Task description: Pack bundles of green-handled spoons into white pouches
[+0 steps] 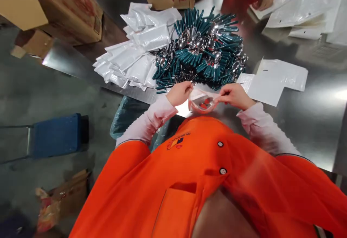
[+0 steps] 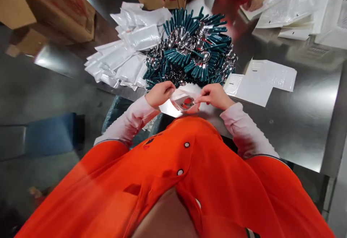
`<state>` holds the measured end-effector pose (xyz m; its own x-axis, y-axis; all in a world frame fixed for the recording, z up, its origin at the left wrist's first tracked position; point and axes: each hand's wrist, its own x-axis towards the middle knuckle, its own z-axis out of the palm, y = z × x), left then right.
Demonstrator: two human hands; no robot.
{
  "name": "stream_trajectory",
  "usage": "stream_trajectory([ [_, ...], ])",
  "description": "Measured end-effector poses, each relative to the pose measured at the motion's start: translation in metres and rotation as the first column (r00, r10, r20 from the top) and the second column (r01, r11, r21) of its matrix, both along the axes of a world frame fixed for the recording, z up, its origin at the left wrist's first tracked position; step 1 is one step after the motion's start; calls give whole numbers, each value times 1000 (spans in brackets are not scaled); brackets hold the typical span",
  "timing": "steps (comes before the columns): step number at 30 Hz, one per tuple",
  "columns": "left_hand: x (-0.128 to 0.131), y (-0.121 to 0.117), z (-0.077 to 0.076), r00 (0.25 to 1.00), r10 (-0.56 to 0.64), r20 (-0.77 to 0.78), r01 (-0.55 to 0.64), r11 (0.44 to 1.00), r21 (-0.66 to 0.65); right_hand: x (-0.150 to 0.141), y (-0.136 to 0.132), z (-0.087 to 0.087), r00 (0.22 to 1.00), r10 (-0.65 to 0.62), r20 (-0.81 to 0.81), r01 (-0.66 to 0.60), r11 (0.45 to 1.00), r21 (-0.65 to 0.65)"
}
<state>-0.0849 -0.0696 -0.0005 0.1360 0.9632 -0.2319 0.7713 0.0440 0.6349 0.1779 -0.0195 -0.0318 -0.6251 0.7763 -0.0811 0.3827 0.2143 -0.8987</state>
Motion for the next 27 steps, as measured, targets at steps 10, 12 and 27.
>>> stream_trajectory([
  [10,5,8,-22,993,-20,-115,34,991,127,-20,-20,-68,945,-169,-281,84,953,-291],
  [12,12,2,-20,981,-7,-192,65,952,298,-26,-28,-79,958,-172,-230,82,930,-358],
  [27,31,-9,-39,934,-285,-217,339,900,274,-48,-46,-113,792,-570,-218,474,799,-369],
])
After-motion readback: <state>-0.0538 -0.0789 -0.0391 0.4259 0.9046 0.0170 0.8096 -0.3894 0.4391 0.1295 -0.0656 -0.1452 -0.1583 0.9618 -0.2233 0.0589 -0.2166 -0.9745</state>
